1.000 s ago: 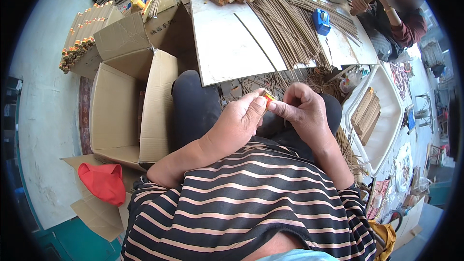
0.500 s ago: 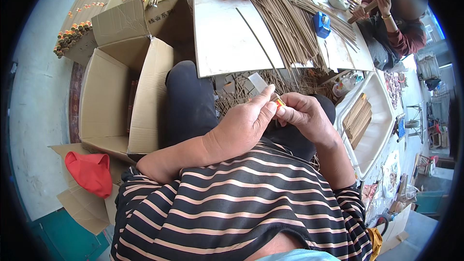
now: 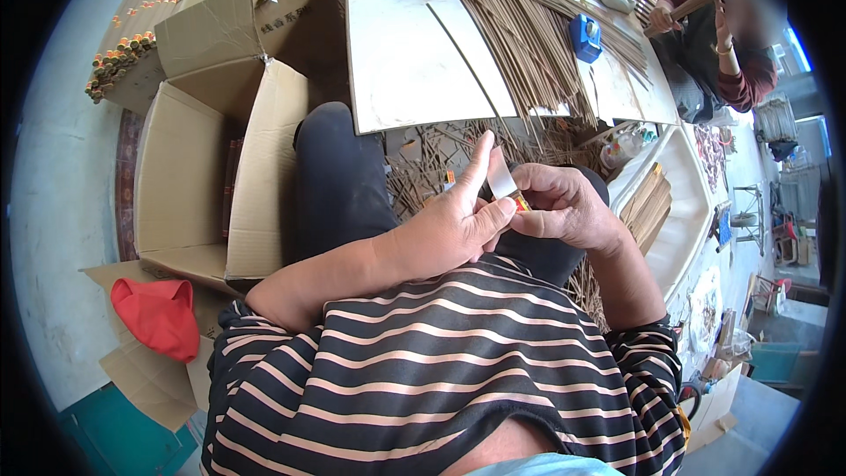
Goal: The person gathers thin wooden sticks from a table, aligns them into bundles, and wraps each bundle with a small paper label. They then place the completed bundles into a cardboard box. The process repeats with additional sticks from the table.
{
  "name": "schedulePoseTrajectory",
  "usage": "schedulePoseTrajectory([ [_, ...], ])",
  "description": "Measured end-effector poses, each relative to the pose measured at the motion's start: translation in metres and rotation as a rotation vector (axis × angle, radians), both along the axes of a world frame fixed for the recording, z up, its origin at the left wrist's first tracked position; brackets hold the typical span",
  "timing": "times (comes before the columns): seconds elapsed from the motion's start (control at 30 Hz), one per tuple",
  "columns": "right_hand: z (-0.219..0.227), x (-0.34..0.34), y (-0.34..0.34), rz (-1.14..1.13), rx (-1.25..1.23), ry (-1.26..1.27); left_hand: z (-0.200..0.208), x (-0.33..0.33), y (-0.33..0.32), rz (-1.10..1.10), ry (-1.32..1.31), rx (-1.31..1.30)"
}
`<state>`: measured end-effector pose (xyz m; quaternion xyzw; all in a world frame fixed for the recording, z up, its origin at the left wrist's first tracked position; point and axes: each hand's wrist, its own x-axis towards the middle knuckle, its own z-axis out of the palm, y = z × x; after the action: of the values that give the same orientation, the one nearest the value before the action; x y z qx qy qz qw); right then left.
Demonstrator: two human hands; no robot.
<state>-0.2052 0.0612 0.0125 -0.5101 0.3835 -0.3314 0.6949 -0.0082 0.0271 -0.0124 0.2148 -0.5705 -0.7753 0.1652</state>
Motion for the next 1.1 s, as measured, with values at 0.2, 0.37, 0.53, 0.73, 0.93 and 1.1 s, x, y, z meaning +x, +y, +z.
schedulePoseTrajectory([
  [0.2, 0.011, -0.007, -0.011, 0.152, -0.352, 0.425, 0.003, 0.002, -0.003, -0.031, -0.065, 0.106],
  [0.37, 0.023, -0.003, -0.020, 0.173, -0.469, 0.496, -0.005, -0.001, -0.002, 0.045, -0.009, 0.112],
  [0.53, 0.029, 0.000, -0.026, 0.184, -0.369, 0.555, -0.010, 0.001, -0.005, 0.047, 0.022, 0.170],
  [0.73, 0.033, 0.010, -0.020, 0.092, -0.445, 0.687, -0.006, 0.004, -0.007, 0.032, -0.016, 0.241],
  [0.93, 0.034, 0.012, -0.016, 0.094, -0.737, 0.816, 0.004, 0.009, -0.010, 0.059, -0.009, 0.461],
  [1.1, 0.035, 0.017, -0.010, 0.067, -0.910, 0.869, -0.001, 0.011, -0.008, 0.088, 0.029, 0.424],
])
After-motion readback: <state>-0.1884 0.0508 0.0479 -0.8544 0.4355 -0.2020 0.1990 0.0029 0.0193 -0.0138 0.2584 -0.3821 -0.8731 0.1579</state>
